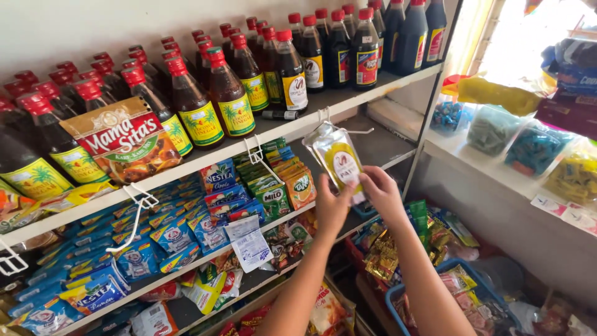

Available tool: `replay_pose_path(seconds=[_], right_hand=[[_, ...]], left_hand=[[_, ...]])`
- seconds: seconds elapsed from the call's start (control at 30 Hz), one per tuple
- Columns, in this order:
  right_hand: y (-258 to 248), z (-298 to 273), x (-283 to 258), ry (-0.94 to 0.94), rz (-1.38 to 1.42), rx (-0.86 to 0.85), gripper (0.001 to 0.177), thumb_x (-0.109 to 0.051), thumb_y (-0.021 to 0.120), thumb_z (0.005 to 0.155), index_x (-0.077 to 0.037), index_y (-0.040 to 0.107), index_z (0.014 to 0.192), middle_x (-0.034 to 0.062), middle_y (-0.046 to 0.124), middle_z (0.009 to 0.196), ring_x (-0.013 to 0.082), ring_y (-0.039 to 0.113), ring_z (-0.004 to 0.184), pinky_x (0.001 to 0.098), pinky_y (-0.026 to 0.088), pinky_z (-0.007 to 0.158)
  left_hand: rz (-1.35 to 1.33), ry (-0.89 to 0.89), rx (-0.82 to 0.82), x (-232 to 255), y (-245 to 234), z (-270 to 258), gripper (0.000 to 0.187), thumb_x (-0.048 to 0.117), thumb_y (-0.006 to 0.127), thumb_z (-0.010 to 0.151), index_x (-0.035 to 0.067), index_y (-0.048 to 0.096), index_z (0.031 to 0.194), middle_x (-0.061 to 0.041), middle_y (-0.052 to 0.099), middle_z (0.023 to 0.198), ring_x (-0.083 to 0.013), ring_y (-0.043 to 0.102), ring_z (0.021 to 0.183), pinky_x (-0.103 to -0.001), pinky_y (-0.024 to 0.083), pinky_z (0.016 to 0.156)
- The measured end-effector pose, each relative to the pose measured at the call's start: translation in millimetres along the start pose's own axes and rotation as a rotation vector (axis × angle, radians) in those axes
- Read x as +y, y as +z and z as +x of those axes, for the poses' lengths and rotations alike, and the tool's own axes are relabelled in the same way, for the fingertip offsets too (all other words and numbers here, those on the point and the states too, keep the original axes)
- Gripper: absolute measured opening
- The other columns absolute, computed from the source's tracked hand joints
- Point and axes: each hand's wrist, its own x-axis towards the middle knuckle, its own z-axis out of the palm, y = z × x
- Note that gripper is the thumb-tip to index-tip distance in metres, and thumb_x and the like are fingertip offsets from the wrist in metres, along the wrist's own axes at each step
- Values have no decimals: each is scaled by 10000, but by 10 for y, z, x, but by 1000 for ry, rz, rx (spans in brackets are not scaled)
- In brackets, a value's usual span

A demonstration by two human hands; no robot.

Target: The person organizes various packaged food items on a store shelf. They repeatedly pick up items like crackers, bread crumbs, and seasoning packets from a cardboard box and place them onto the shelf, arranging them among other products.

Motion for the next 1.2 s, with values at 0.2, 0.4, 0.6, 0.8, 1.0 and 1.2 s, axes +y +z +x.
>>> replay_pose_path(seconds=[0.2, 0.4, 0.6, 0.8, 1.0, 1.2], right_hand=[[-272, -402, -471, -39, 167, 102, 216, -158, 606, 1040, -4, 646, 1186, 5, 672, 1019, 74, 602, 940, 241, 504, 827], [-344, -663, -848, -64, 238, 184, 209, -143, 570, 1049, 5, 633, 1182, 14, 681, 1046, 71, 611, 965, 239, 510, 872], [-211, -826, -1027, -131, 218, 254, 196, -142, 574, 1065, -6, 622, 1197, 11, 682, 1051, 67, 604, 948, 238, 507, 842], [129, -1263, -1269, -149, 271, 337, 176, -141, 598, 1071, -30, 594, 1208, 12, 680, 1053, 71, 607, 939, 245, 507, 819], [1416, -1640, -1645, -150, 276, 130, 222, -129, 616, 1051, -18, 595, 1242, 6, 670, 1127, 73, 603, 1035, 245, 501, 932], [3069, -2028, -1812, -137, 320, -57, 316, -112, 643, 1035, 6, 590, 1323, 0, 669, 1158, 69, 589, 1048, 231, 481, 914]], left_hand=[[-55, 266, -56, 217, 282, -366, 545, 282, 802, 858, 40, 548, 1276, -108, 711, 1156, -210, 714, 1033, -360, 585, 882], [-363, 255, -234, 372, 409, -608, 537, 212, 777, 922, 23, 491, 1335, -105, 669, 1231, -164, 675, 1104, -320, 565, 948], [-306, 225, -274, 630, 290, -728, 547, 200, 771, 898, 31, 493, 1339, -92, 674, 1212, -158, 687, 1074, -308, 586, 900], [-380, 358, -403, 969, -174, -1104, 528, 246, 732, 983, 52, 483, 1406, -46, 645, 1230, -120, 622, 1110, -273, 524, 948], [-319, 342, -304, 1092, -1532, -1406, 419, 348, 715, 1017, 39, 561, 1254, -34, 682, 1126, -111, 651, 1009, -276, 544, 885], [-55, 415, -32, 1539, -3334, -1960, 396, 366, 730, 988, 46, 624, 1195, -20, 693, 1029, -88, 625, 915, -250, 526, 798]])
